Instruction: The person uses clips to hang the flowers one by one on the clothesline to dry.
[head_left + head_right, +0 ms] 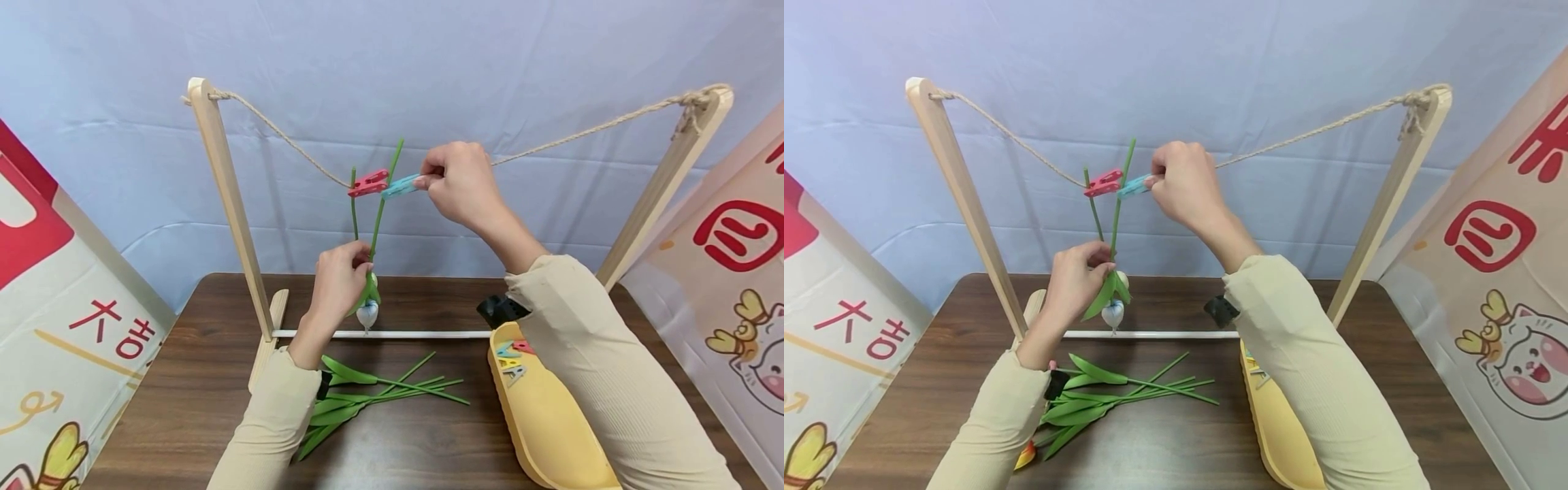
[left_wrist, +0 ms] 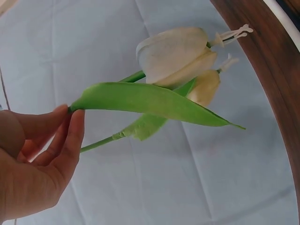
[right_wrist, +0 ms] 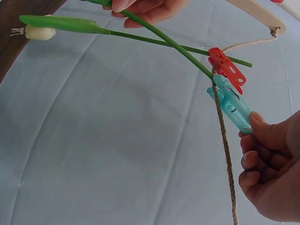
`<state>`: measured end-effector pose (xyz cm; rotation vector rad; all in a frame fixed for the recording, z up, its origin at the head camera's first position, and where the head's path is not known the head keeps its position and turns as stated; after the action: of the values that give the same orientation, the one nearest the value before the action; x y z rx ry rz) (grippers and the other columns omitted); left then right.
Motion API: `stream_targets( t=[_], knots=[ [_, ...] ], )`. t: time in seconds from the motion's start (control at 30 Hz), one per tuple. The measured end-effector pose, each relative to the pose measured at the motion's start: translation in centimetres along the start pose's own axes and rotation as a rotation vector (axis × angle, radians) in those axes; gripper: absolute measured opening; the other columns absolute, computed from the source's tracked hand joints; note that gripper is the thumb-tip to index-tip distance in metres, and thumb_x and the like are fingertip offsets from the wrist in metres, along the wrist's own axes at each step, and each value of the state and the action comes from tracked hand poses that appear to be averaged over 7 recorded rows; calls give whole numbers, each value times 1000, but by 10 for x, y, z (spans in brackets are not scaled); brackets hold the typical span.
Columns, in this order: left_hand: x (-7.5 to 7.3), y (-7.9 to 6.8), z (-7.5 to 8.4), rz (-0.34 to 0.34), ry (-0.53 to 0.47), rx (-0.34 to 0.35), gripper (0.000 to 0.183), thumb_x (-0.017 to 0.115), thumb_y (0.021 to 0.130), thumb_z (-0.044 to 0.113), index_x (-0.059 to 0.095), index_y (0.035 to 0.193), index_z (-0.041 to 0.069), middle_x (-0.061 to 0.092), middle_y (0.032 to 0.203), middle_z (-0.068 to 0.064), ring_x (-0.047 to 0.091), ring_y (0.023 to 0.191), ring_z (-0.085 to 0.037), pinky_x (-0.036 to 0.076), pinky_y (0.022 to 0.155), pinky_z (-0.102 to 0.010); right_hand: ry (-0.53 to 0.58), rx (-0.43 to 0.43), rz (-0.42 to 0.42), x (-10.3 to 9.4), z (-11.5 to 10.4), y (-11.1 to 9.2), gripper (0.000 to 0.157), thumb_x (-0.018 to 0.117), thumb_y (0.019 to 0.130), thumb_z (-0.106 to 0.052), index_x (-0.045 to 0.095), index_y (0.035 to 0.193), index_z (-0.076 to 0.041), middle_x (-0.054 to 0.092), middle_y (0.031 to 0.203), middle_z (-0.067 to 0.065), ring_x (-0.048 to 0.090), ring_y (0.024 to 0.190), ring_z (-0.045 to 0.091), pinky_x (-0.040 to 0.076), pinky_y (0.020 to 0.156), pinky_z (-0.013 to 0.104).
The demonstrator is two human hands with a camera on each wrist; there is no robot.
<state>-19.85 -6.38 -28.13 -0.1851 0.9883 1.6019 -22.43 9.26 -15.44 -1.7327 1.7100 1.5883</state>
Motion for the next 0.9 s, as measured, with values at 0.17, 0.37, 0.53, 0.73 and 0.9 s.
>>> stream_targets(
  t=[0.17,0.37,0.53,0.73,0.9],
  knots=[
    [2,0,3,-23,-8,15,11,66,79,-4,70,86,3,67,76,-7,64,73,-21,48,69,-37,-3,-6,-43,0,-2,-1,14,63,83,-4,67,70,2,59,62,11,48,63,26,32,62,32],
    [3,0,5,-32,-2,18,11,65,79,-4,70,85,4,67,75,-6,63,73,-20,48,68,-37,-16,-6,-72,1,-2,-2,15,62,84,-4,67,71,2,59,62,11,45,63,24,30,63,31],
    [3,-1,4,-22,0,19,10,66,79,-3,70,85,4,67,75,-6,63,72,-20,48,68,-36,-1,25,-99,2,1,-1,14,61,86,-7,69,77,2,62,67,12,45,63,24,31,62,31],
    [5,0,4,-22,-5,19,7,65,80,-2,68,86,2,67,77,-7,63,73,-22,48,68,-37,65,105,-123,2,7,-3,17,61,87,-11,70,94,1,66,82,15,55,73,25,40,65,34],
    [5,1,3,-31,-12,19,6,64,82,-1,67,87,1,66,78,-8,62,74,-22,48,68,-36,117,93,-54,-1,9,-6,20,65,84,-11,62,97,4,60,77,14,53,69,25,40,63,33]
  ],
)
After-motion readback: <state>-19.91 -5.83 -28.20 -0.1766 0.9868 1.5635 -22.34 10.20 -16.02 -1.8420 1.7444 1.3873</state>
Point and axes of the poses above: each hand's wrist, its own y-axis towards the middle knuckle, its own x-axis out of the palm, z = x × y, the point moved 3 cm from there along y, towards the middle knuckle
